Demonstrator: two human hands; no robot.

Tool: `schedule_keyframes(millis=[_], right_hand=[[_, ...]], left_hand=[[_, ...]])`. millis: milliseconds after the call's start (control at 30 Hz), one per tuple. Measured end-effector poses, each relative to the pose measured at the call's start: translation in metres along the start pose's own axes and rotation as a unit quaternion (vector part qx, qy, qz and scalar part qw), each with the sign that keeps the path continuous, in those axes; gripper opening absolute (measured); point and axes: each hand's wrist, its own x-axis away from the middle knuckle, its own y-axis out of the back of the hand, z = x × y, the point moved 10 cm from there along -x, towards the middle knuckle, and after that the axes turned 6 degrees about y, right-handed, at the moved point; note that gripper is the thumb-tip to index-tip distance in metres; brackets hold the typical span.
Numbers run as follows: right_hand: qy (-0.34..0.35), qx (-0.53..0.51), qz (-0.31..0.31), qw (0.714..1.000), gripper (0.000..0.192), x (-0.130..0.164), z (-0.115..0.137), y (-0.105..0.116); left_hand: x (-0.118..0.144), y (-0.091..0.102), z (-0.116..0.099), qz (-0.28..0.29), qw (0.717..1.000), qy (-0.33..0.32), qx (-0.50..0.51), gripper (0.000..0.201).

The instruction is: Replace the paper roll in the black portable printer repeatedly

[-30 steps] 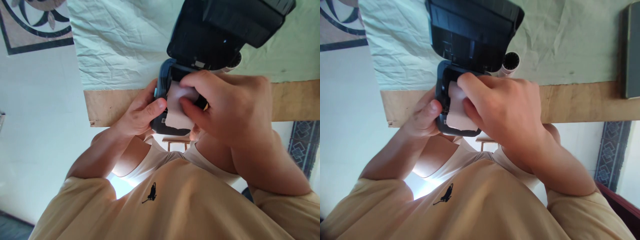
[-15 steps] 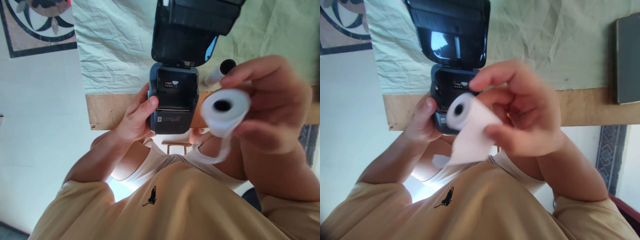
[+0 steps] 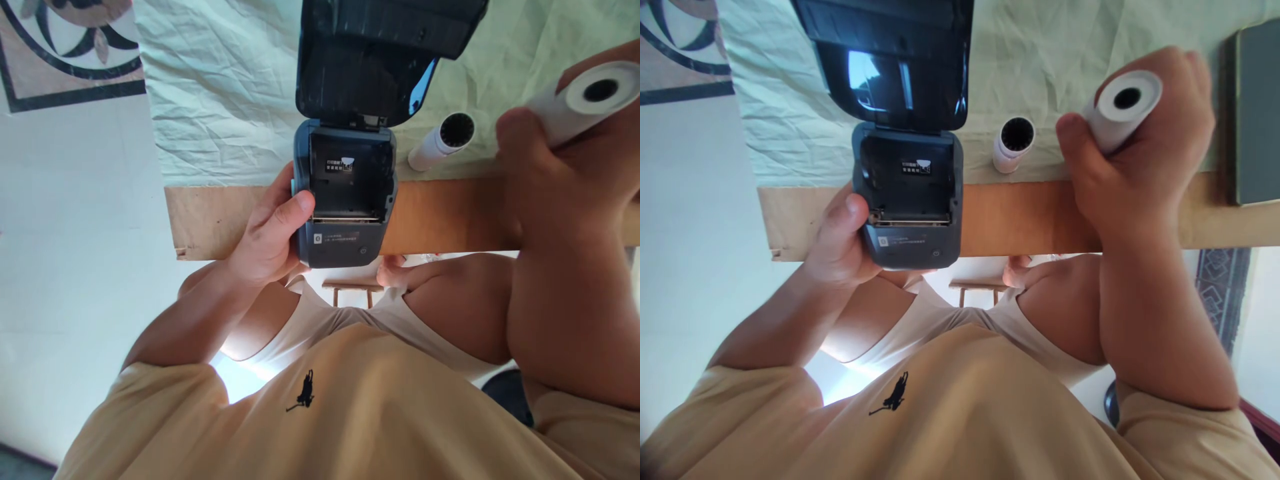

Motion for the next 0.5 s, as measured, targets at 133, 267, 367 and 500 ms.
schedule_keyframes(millis=[133, 267, 367, 500], right_hand=[[0.056, 0.035, 0.069, 0.995, 0.025, 0.000, 0.006, -0.010], [0.089, 0.105, 0.073, 0.988, 0.024, 0.000, 0.008, -0.008], [0.109, 0.116, 0.068, 0.985, 0.036, -0.002, 0.007, -0.005], [0.078, 0.100, 0.115, 0.985, 0.058, -0.003, -0.002, -0.014]], left_hand=[[-0.009, -0.001, 0.007, 0.011, 0.999, 0.027, 0.015, 0.049], [-0.019, -0.012, 0.010, -0.016, 0.996, 0.075, 0.043, 0.058], [-0.019, -0.021, 0.009, -0.018, 0.995, 0.083, 0.045, 0.063], [-0.011, -0.010, 0.010, -0.027, 0.996, 0.080, 0.028, 0.063]])
